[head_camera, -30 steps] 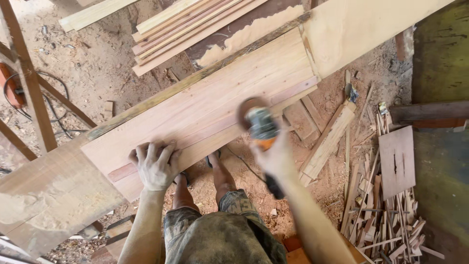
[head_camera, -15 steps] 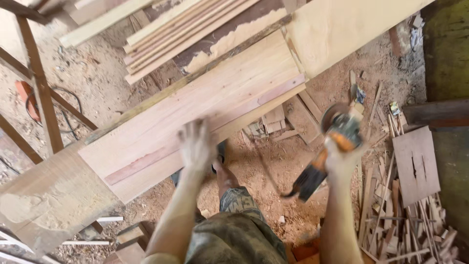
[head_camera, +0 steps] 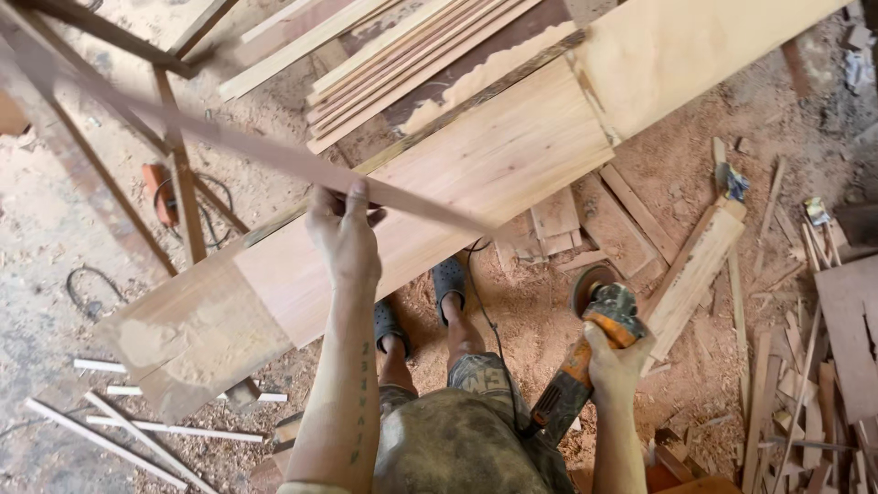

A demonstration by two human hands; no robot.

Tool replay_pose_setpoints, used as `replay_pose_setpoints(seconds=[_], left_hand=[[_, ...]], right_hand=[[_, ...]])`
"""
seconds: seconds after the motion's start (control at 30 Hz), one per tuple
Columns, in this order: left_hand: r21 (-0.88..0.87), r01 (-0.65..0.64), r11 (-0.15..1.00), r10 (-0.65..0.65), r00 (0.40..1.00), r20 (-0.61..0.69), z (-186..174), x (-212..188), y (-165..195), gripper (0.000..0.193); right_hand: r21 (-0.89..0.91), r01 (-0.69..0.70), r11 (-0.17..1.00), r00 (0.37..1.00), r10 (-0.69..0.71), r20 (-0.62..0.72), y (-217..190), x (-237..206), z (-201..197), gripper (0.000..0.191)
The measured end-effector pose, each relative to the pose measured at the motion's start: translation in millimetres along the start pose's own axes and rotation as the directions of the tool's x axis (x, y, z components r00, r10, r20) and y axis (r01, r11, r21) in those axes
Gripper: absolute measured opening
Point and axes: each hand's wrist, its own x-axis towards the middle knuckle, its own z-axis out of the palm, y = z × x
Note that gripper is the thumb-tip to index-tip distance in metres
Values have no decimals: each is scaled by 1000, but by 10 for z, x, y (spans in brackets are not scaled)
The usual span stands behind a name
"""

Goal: The person uses an orbital sander to smooth the surface of several wooden planks. They hold each plank with one hand while operating the sander with the other, then place the finished plank onto a stack before picking up the next one.

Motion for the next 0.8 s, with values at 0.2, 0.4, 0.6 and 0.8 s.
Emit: replay_pose_setpoints(seconds=[0.2, 0.4, 0.6, 0.8], left_hand=[[-451, 475, 755, -588, 795, -147, -118, -195, -532, 7], [29, 580, 814, -577, 814, -65, -455, -390, -675, 11], [819, -437, 372, 377, 877, 297, -801, -216, -611, 23], [754, -585, 300, 421, 790, 446, -872, 17, -689, 21]], right_hand=[[-128, 201, 971, 980, -199, 32, -98, -103, 65, 81], [-122, 336, 934, 927, -305, 217, -247, -279, 361, 85], [-151, 469, 870, 798, -344, 494, -489, -511, 1095, 96], [-401, 681, 612, 658, -272, 702, -847, -679, 1863, 94]])
